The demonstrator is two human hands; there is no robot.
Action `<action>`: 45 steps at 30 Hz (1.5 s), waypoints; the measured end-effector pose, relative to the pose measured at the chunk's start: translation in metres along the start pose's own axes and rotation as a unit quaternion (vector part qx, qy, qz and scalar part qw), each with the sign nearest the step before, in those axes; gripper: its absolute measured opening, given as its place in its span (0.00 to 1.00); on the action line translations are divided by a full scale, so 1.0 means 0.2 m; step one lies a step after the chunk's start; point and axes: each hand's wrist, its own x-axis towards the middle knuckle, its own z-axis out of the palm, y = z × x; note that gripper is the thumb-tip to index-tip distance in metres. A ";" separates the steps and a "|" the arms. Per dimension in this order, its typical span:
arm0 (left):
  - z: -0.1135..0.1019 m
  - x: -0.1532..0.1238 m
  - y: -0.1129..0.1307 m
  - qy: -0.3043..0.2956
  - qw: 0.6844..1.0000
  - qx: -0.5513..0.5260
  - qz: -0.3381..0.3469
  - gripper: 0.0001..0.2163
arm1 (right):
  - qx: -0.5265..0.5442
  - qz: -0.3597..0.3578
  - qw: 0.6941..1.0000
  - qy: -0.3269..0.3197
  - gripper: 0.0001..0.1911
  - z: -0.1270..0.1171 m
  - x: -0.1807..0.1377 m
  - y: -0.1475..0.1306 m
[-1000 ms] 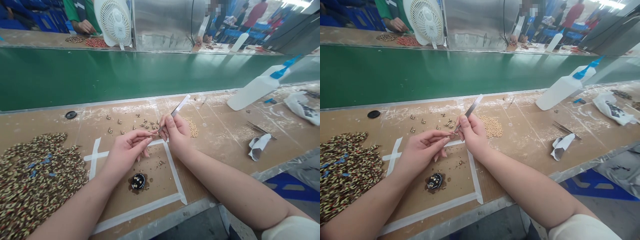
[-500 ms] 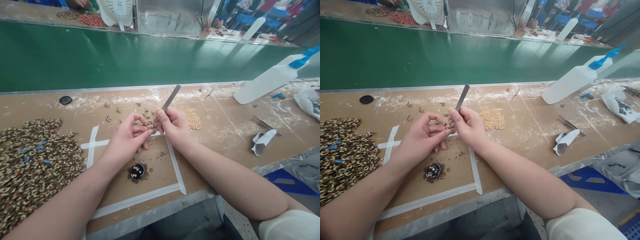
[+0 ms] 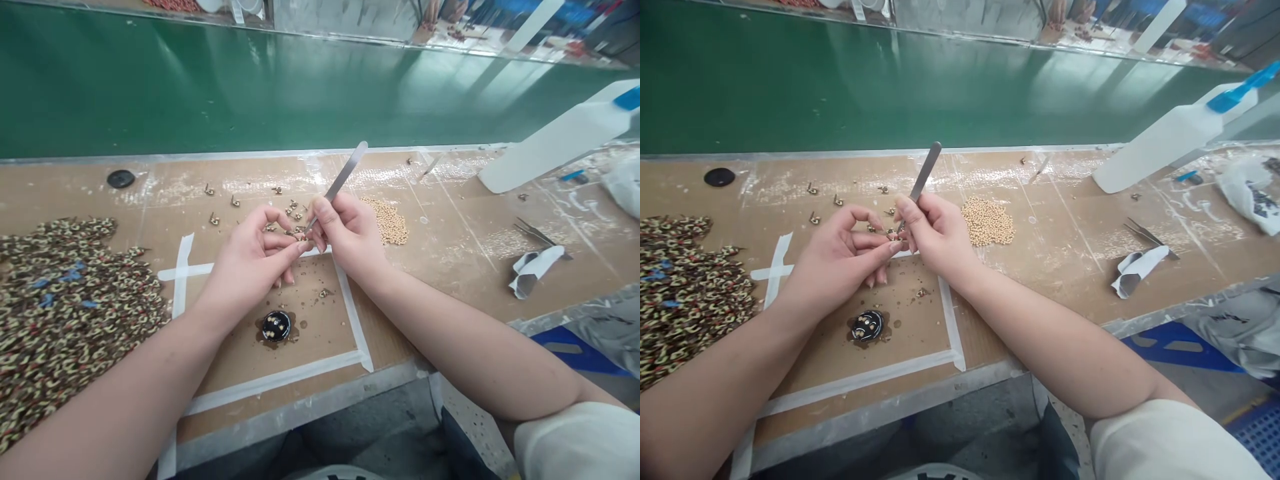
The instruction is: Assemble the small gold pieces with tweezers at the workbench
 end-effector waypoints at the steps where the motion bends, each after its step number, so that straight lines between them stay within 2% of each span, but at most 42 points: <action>1: 0.00 0.00 0.00 -0.001 1.000 -0.001 0.001 0.16 | -0.004 -0.002 1.000 -0.001 0.20 0.00 0.00 0.00; 11: 0.00 0.00 0.01 0.016 1.000 -0.018 0.010 0.17 | 0.013 -0.008 1.000 -0.003 0.21 0.01 0.01 0.00; 21: 0.01 -0.01 0.00 0.040 0.998 -0.032 0.030 0.17 | -0.003 0.025 1.000 -0.010 0.25 0.00 0.01 -0.01; 27: 0.00 0.00 0.02 0.009 1.000 -0.002 0.021 0.17 | 0.013 0.049 0.999 -0.017 0.24 0.00 0.01 -0.03; 30: -0.01 -0.01 0.03 -0.003 1.000 -0.002 0.027 0.17 | 0.055 0.069 0.996 0.010 0.23 -0.01 0.02 -0.04; 34: -0.02 -0.01 0.03 -0.015 0.998 -0.042 0.039 0.13 | 0.122 0.067 0.988 0.060 0.22 -0.03 0.04 -0.03; 39: -0.04 0.00 0.01 -0.037 0.991 -0.128 0.023 0.12 | 0.187 0.049 0.980 0.044 0.22 -0.04 0.05 -0.03; 42: -0.06 0.01 0.00 -0.047 0.986 -0.160 0.015 0.13 | 0.186 0.029 0.982 0.025 0.21 -0.04 0.04 -0.02; 45: -0.06 0.01 0.01 -0.050 0.983 -0.177 0.018 0.14 | 0.145 0.024 0.989 0.034 0.20 -0.06 0.05 -0.03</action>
